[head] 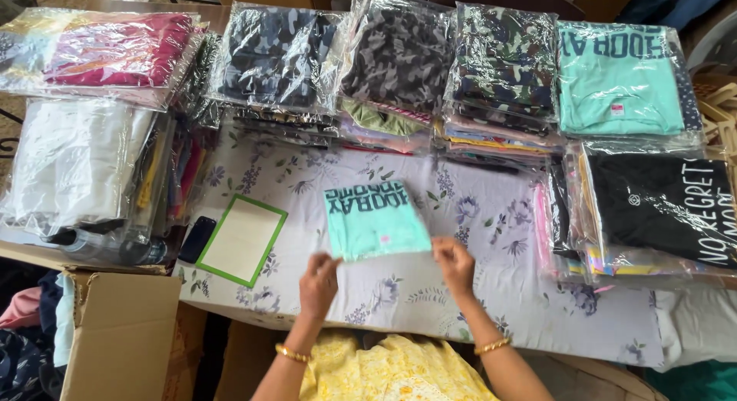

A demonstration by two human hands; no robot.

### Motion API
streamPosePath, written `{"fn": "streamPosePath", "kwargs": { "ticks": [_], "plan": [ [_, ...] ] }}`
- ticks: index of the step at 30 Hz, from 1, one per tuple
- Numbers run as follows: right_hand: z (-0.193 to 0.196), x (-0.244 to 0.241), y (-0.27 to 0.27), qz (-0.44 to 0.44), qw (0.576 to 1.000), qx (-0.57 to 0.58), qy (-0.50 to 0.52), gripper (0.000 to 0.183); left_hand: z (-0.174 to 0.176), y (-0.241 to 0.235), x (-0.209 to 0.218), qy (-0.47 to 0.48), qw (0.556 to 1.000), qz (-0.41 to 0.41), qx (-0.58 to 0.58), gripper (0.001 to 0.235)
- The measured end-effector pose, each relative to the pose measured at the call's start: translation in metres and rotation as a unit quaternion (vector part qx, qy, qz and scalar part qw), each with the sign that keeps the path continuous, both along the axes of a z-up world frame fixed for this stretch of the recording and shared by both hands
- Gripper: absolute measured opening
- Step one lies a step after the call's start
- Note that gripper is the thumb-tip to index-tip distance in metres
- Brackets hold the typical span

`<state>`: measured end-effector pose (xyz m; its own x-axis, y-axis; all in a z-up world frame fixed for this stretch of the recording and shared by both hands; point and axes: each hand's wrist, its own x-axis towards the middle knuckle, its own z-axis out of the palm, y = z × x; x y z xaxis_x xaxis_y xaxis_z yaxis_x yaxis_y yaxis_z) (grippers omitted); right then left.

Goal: The person folds a navy floral-print shirt on a table, folding it lengthwise and then into a compact square. They wrap the folded shirt in a clear plastic bag and set it with other bagged shirts. They then take a plain navy shirt from a cardboard box, lay it flat, and fold it in the same way.

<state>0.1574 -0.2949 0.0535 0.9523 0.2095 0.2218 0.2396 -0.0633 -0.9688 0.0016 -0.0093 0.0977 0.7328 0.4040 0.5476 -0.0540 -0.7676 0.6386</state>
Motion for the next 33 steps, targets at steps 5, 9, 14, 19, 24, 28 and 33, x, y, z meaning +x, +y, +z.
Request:
{"fn": "streamPosePath", "kwargs": {
  "ticks": [5, 9, 14, 19, 24, 28, 33],
  "plan": [
    [-0.118, -0.049, -0.034, -0.021, 0.993, -0.001, 0.113, 0.011, -0.088, -0.032, -0.055, 0.154, 0.984, -0.048, -0.076, 0.020],
    [-0.129, -0.047, -0.030, -0.089, 0.960, 0.023, 0.266, 0.018, -0.109, -0.048, -0.056, 0.235, 0.944, 0.006, -0.230, 0.033],
    [-0.095, -0.023, -0.009, -0.136, 0.952, -0.092, 0.259, 0.041, -0.130, -0.038, -0.017, 0.233, 0.891, 0.139, -0.365, 0.042],
    [-0.094, -0.009, -0.008, -0.117, 0.954, -0.089, 0.260, 0.059, -0.120, -0.027, -0.011, 0.263, 0.833, 0.154, -0.461, 0.049],
    [-0.143, 0.019, -0.021, -0.015, 0.930, -0.053, 0.363, 0.049, -0.069, -0.022, -0.002, 0.472, 0.837, 0.090, -0.261, 0.067],
    [-0.101, 0.025, -0.006, -0.009, 0.914, -0.183, 0.363, 0.043, -0.081, -0.024, 0.013, 0.477, 0.787, 0.070, -0.385, 0.067],
    [-0.115, 0.024, -0.007, 0.014, 0.956, -0.149, 0.252, 0.031, -0.149, -0.023, 0.007, 0.313, 0.776, 0.080, -0.542, 0.047]
  ]
}}
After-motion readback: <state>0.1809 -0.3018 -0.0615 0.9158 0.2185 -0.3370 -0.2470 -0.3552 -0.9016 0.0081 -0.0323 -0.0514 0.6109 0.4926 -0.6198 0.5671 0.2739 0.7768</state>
